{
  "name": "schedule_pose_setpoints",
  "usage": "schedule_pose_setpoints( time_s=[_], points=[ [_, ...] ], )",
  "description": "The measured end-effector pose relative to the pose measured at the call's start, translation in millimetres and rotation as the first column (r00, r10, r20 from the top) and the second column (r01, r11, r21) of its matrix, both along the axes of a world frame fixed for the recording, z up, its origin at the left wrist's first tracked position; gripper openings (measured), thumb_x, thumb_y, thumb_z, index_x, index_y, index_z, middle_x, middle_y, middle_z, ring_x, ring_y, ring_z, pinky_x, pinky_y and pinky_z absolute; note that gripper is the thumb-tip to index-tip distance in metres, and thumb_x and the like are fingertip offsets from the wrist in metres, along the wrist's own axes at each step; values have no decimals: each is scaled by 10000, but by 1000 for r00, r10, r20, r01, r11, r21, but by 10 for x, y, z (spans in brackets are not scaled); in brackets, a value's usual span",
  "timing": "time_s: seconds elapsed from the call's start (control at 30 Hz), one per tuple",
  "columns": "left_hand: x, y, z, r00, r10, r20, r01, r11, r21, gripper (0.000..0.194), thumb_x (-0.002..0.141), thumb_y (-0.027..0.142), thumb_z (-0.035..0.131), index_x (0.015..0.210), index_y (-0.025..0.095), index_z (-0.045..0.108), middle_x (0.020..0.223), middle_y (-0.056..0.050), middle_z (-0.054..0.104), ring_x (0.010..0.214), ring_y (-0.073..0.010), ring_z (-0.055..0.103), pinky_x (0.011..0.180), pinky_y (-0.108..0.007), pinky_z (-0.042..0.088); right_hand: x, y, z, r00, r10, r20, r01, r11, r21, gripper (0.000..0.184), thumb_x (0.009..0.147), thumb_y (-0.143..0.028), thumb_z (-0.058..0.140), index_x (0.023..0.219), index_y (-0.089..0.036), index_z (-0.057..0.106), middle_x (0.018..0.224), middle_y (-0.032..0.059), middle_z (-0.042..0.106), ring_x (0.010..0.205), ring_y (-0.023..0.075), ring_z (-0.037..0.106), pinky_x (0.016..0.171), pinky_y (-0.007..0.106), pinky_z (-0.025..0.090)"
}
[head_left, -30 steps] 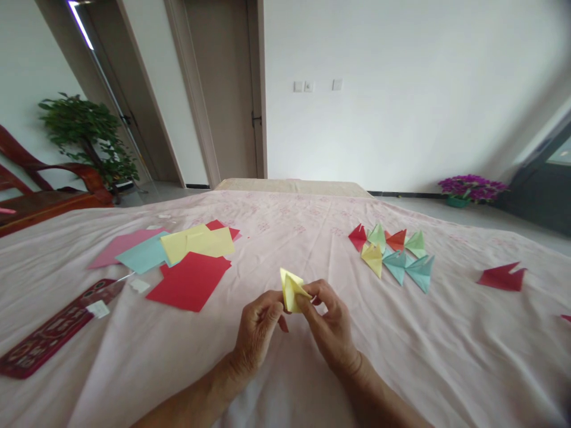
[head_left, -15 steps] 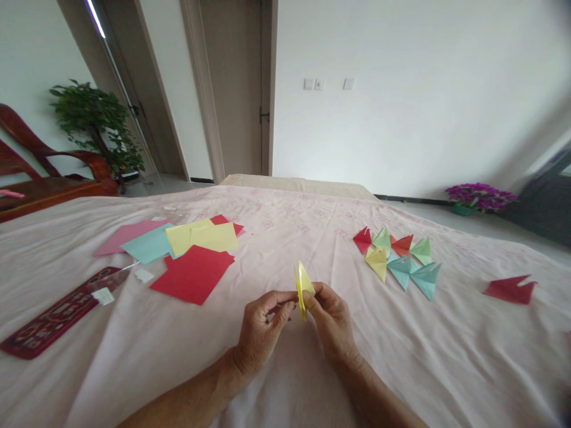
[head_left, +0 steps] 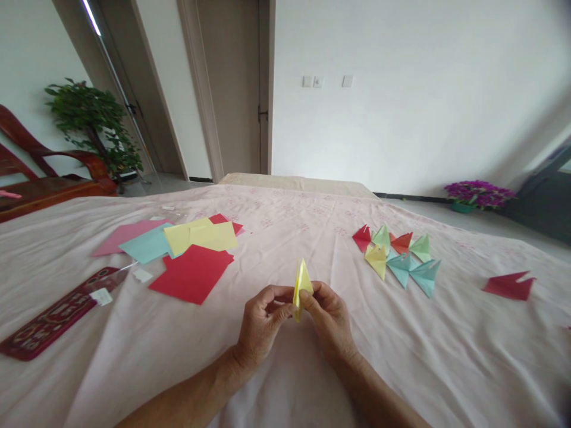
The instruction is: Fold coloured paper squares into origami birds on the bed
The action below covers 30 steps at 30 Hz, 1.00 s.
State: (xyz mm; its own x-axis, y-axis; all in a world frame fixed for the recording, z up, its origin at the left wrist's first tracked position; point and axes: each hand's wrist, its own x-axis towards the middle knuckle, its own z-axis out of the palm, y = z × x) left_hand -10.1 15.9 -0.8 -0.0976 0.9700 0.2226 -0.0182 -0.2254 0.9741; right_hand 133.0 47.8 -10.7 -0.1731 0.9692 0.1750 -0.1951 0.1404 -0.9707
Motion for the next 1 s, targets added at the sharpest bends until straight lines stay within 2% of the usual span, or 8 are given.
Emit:
schedule_pose_setpoints(
  time_s=[0.2, 0.53, 0.83, 1.0],
  points=[
    [1, 10, 32, 1000, -6, 13, 5, 1000, 6, 257, 800, 361, 662, 928, 144, 707, 782, -41, 696, 639, -143, 640, 613, -243, 542, -27, -18, 52, 1000, -7, -30, 6, 1000, -26, 255, 799, -425, 672, 757, -183, 600, 632, -24, 588, 560, 112, 510, 547, 235, 424],
    [4, 17, 54, 1000, -5, 8, 5, 1000, 5, 245, 827, 356, 626, 909, 144, 717, 713, -23, 673, 614, -135, 617, 603, -228, 522, -26, -5, 22, 1000, -10, -20, 10, 1000, -18, 259, 805, -440, 656, 760, -192, 599, 630, -26, 585, 563, 114, 507, 553, 233, 421],
    [8, 5, -4, 999, -32, -11, 32, 999, 11, 259, 811, 320, 662, 1001, 148, 699, 910, -68, 709, 718, -162, 662, 662, -266, 567, -48, -17, 68, 999, -30, -18, 29, 998, -52, 305, 772, -476, 673, 720, -189, 584, 608, -26, 565, 541, 112, 490, 530, 231, 420],
    [13, -13, -12, 998, -46, -35, 47, 999, 21, 284, 859, 328, 592, 1060, 143, 669, 940, -79, 707, 721, -166, 671, 688, -285, 573, -36, -12, 39, 999, -30, -27, 29, 998, -53, 288, 776, -457, 680, 743, -187, 585, 622, -28, 562, 550, 108, 486, 530, 226, 416]
  ],
)
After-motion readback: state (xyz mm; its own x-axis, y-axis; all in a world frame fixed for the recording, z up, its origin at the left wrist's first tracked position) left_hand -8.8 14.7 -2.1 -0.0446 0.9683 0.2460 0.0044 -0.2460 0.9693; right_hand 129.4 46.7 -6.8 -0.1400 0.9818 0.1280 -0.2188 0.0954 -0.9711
